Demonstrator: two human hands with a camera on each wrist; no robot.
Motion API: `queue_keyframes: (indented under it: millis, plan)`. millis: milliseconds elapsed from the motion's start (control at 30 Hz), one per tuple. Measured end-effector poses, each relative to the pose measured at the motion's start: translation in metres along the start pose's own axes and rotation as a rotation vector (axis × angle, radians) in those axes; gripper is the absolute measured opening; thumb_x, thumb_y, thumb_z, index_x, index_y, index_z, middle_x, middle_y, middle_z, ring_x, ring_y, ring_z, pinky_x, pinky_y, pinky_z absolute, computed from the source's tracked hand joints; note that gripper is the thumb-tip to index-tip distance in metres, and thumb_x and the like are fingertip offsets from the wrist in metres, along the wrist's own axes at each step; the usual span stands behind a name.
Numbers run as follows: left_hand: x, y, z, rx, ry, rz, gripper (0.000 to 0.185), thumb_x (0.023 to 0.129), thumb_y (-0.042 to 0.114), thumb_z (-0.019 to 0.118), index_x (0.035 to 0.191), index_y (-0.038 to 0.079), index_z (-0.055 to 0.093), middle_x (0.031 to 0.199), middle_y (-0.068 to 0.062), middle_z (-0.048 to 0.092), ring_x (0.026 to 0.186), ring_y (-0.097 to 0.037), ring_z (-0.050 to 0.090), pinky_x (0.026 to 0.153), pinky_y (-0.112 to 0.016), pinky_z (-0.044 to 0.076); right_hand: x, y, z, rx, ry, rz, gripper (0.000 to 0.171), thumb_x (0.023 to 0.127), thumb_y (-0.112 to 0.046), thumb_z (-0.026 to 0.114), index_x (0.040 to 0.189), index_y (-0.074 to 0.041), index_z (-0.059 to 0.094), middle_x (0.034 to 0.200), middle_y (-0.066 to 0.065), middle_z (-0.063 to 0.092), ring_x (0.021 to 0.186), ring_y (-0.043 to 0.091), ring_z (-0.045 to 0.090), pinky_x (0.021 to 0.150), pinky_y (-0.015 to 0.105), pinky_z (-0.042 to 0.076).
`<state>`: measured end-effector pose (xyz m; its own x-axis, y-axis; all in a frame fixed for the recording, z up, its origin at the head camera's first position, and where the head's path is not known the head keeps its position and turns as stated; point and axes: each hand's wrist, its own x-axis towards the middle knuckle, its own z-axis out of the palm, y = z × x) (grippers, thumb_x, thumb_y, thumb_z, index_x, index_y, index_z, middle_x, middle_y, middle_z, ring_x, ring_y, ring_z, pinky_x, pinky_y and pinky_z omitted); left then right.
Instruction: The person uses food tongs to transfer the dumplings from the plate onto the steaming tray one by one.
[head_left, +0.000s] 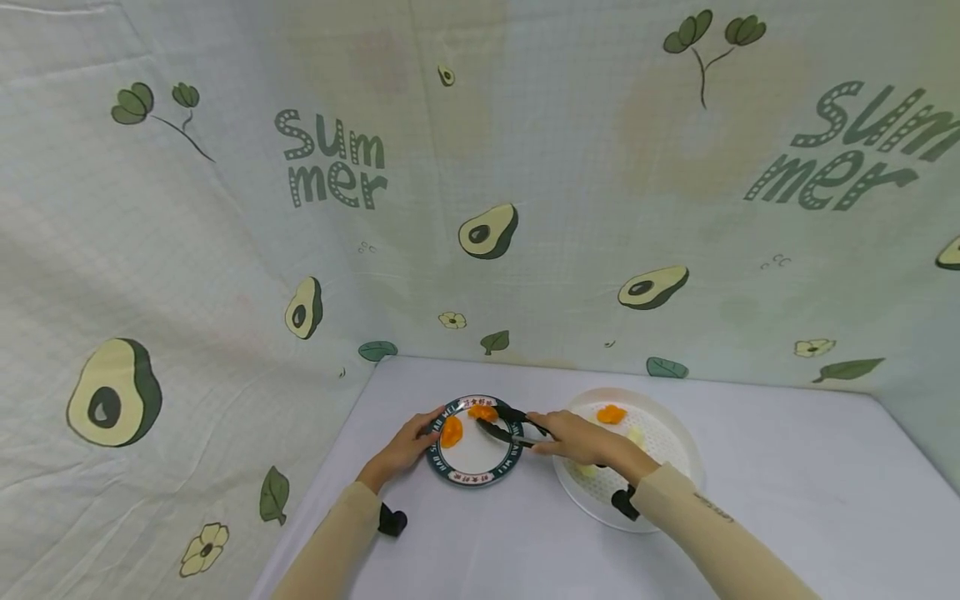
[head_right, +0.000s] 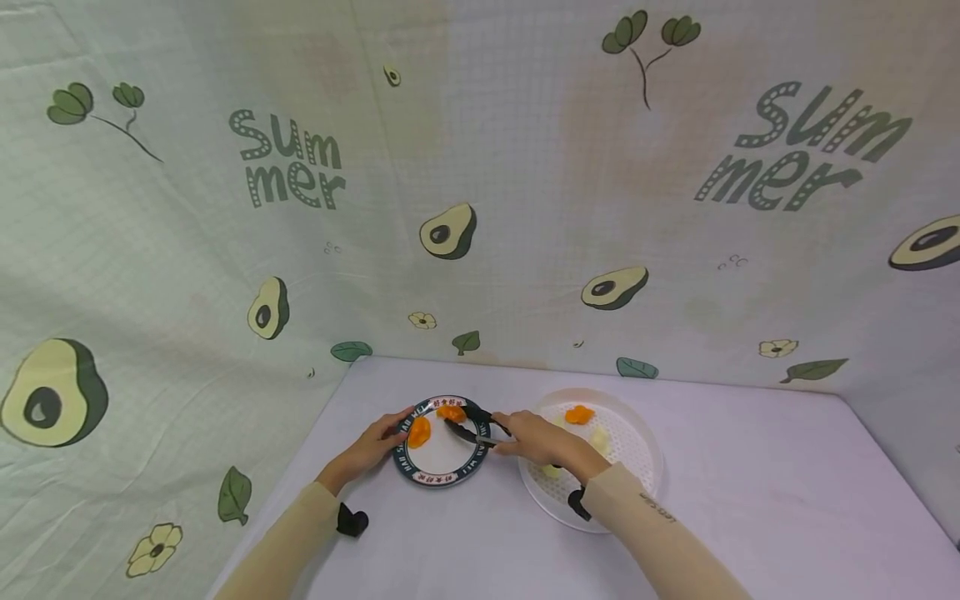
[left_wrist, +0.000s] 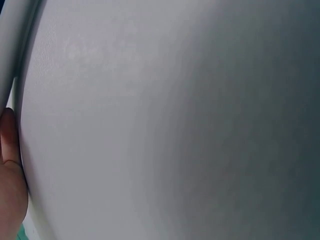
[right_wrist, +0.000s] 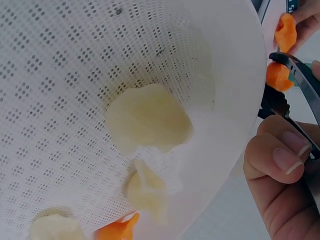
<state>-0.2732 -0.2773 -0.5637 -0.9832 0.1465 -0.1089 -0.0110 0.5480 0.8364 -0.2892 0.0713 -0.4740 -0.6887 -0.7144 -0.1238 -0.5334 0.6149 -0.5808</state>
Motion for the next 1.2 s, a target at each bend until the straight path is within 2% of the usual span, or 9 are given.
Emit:
queue_keyframes:
  millis: [267, 500, 700, 833, 967, 1067, 1133, 1200]
  plan:
    - [-0.001, 0.002, 0.000, 0.013, 0.008, -0.001, 0.051, 0.103, 0.017, 0.055, 0.153, 0.023, 0.043, 0.150, -0.018, 0.042, 0.139, -0.041, 0.037, 0.113, -0.058, 0.030, -0.016, -0.007, -0.005, -0.062, 0.002, 0.030, 0.064, 0.098, -0.037, 0.064, 0.149, -0.004, 0.045, 0.136, 0.018, 0.058, 0.124, 0.031, 0.056, 0.103, 0.048, 0.047]
    - [-0.001, 0.000, -0.001, 0.024, 0.003, 0.005, 0.051, 0.103, 0.018, 0.055, 0.153, 0.022, 0.043, 0.148, -0.018, 0.044, 0.135, -0.040, 0.040, 0.112, -0.058, 0.032, -0.033, -0.009, -0.014, -0.073, -0.003, -0.056, 0.069, 0.098, -0.045, 0.059, 0.150, -0.003, 0.042, 0.134, 0.017, 0.059, 0.121, 0.030, 0.058, 0.100, 0.046, 0.049]
    - [-0.001, -0.001, -0.001, 0.007, 0.003, -0.004, 0.051, 0.103, 0.018, 0.056, 0.153, 0.024, 0.044, 0.148, -0.016, 0.045, 0.136, -0.038, 0.040, 0.113, -0.056, 0.031, -0.051, -0.013, -0.023, -0.062, -0.018, -0.102, 0.073, 0.100, -0.050, 0.053, 0.152, -0.003, 0.038, 0.143, 0.015, 0.053, 0.128, 0.030, 0.053, 0.103, 0.047, 0.046]
    - [-0.001, -0.001, 0.000, 0.004, 0.005, 0.006, 0.051, 0.103, 0.017, 0.055, 0.153, 0.023, 0.043, 0.148, -0.017, 0.044, 0.137, -0.039, 0.039, 0.113, -0.057, 0.031, -0.065, -0.015, -0.031, -0.056, -0.017, -0.107, 0.071, 0.100, -0.049, 0.054, 0.153, -0.005, 0.037, 0.139, 0.010, 0.056, 0.109, 0.018, 0.059, 0.092, 0.040, 0.052]
    - [-0.002, 0.001, 0.000, 0.003, 0.003, 0.015, 0.052, 0.103, 0.016, 0.055, 0.153, 0.022, 0.043, 0.148, -0.018, 0.044, 0.137, -0.039, 0.039, 0.113, -0.057, 0.030, -0.079, -0.015, -0.039, -0.042, -0.016, -0.119, 0.072, 0.100, -0.049, 0.055, 0.154, -0.004, 0.037, 0.134, 0.005, 0.057, 0.090, 0.008, 0.055, 0.080, 0.031, 0.051]
    - [-0.002, 0.001, 0.000, 0.013, 0.005, 0.015, 0.052, 0.103, 0.017, 0.055, 0.153, 0.022, 0.043, 0.148, -0.018, 0.044, 0.137, -0.040, 0.039, 0.113, -0.057, 0.030, -0.090, -0.013, -0.042, -0.043, -0.002, -0.157, 0.074, 0.100, -0.051, 0.053, 0.153, -0.001, 0.037, 0.141, 0.009, 0.054, 0.100, 0.010, 0.057, 0.084, 0.033, 0.052]
    - [-0.002, 0.002, 0.000, 0.016, 0.005, 0.017, 0.051, 0.103, 0.016, 0.055, 0.153, 0.021, 0.043, 0.148, -0.018, 0.044, 0.137, -0.040, 0.039, 0.113, -0.057, 0.030, -0.097, -0.012, -0.044, -0.045, 0.009, -0.176, 0.073, 0.101, -0.050, 0.051, 0.152, 0.000, 0.036, 0.148, 0.011, 0.048, 0.114, 0.017, 0.058, 0.093, 0.038, 0.052]
    - [-0.002, 0.002, 0.000, 0.016, 0.007, 0.019, 0.051, 0.103, 0.016, 0.055, 0.153, 0.020, 0.043, 0.148, -0.019, 0.044, 0.137, -0.040, 0.038, 0.113, -0.058, 0.031, -0.105, -0.010, -0.046, -0.046, 0.024, -0.175, 0.071, 0.101, -0.048, 0.052, 0.152, -0.001, 0.037, 0.151, 0.010, 0.045, 0.127, 0.024, 0.052, 0.099, 0.045, 0.049]
